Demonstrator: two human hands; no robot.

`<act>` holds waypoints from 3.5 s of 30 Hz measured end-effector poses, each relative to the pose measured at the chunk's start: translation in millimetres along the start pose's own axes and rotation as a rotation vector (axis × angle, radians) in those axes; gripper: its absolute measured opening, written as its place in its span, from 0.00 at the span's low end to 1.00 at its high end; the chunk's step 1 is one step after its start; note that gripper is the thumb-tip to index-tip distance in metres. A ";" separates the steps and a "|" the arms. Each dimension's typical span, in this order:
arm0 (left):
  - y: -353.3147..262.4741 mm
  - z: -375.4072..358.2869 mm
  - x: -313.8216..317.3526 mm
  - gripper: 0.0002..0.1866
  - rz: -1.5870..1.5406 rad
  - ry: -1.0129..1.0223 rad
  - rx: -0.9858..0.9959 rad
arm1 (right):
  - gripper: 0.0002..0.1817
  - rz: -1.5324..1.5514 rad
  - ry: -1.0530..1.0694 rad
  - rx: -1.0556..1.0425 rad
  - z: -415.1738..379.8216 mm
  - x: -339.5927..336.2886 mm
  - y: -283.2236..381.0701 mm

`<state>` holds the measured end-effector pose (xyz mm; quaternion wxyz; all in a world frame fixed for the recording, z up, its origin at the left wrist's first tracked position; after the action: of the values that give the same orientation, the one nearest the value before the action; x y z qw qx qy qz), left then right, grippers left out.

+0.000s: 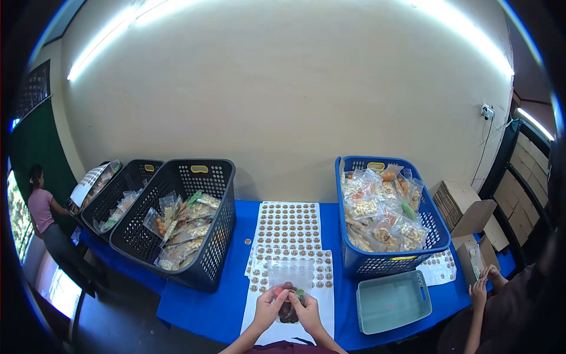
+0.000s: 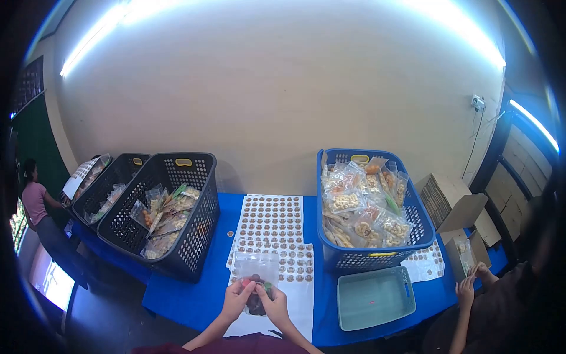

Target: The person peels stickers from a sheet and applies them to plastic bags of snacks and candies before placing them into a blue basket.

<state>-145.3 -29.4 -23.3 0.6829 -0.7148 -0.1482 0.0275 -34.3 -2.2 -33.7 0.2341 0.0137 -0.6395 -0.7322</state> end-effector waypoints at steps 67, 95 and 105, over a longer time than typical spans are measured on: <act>-6.2 50.8 -24.8 0.06 0.663 0.163 0.367 | 0.12 -0.727 0.293 -0.206 43.7 -45.5 21.4; -7.6 133.2 -57.7 0.09 0.538 0.103 0.049 | 0.24 -0.395 -0.267 -0.292 36.3 -44.7 -49.2; 38.6 155.8 -16.6 0.18 0.637 0.504 -0.146 | 0.05 -0.858 -0.086 -0.776 66.3 -35.7 27.0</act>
<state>-192.1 116.4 -74.3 0.6024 -0.7560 0.2509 0.0510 -14.9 70.3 -6.2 -0.1219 0.1552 -0.2706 -0.9423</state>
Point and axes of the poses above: each hand's wrist, its own z-axis towards the middle knuckle, its own x-axis out of the palm, y = z × x, the point moved 1 cm from there along z, towards the middle knuckle, and after that the axes turned 10 degrees about -x, right-handed, at the moved point
